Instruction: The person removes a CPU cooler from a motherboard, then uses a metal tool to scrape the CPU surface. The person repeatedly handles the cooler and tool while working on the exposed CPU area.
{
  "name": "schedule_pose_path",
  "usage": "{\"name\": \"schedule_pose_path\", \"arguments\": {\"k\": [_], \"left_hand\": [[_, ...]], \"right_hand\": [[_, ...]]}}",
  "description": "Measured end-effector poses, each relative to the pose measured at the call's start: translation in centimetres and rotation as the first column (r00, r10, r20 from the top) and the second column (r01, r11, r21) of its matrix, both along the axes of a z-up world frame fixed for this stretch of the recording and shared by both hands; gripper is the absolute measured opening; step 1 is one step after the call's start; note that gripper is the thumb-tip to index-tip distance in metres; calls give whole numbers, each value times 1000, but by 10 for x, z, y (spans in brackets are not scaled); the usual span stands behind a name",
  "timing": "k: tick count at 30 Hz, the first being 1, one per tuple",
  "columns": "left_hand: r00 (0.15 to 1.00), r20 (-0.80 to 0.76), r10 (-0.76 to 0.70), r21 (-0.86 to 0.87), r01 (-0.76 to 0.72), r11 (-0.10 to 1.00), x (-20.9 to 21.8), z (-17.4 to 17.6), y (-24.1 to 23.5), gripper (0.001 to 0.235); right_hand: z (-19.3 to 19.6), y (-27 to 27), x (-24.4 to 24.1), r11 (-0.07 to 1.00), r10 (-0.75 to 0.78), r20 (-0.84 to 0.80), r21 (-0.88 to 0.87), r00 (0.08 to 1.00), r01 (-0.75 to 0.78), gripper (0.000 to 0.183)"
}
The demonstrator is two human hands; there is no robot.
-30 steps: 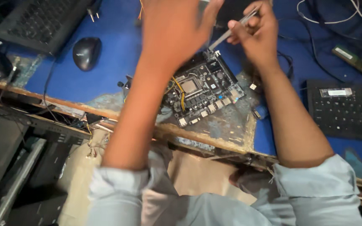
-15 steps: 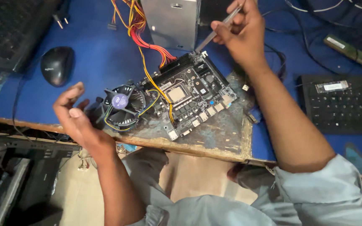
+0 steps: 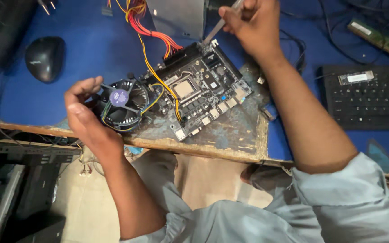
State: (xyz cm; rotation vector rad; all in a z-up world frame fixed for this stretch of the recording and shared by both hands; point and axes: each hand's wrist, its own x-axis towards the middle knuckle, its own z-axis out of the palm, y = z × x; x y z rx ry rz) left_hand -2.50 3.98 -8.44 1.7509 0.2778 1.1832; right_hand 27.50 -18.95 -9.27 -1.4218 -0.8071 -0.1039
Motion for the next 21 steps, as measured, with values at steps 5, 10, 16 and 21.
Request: {"name": "schedule_pose_path", "arguments": {"k": [5, 10, 16, 21], "left_hand": [[1000, -16, 26, -45, -27, 999, 2, 2, -4, 67], [999, -33, 29, -36, -30, 999, 3, 4, -8, 65], [998, -41, 52, -1, -52, 999, 2, 2, -11, 65], [995, -63, 74, 78, -69, 995, -1, 8, -16, 66]], "right_hand": [[6, -1, -3, 983, -95, 152, -141, 984, 117, 27], [10, 0, -12, 995, -6, 365, -88, 931, 41, 38], [10, 4, -19, 971, 115, 178, -229, 977, -73, 25], [18, 1, -24, 977, -12, 275, -199, 961, 69, 28]]}}
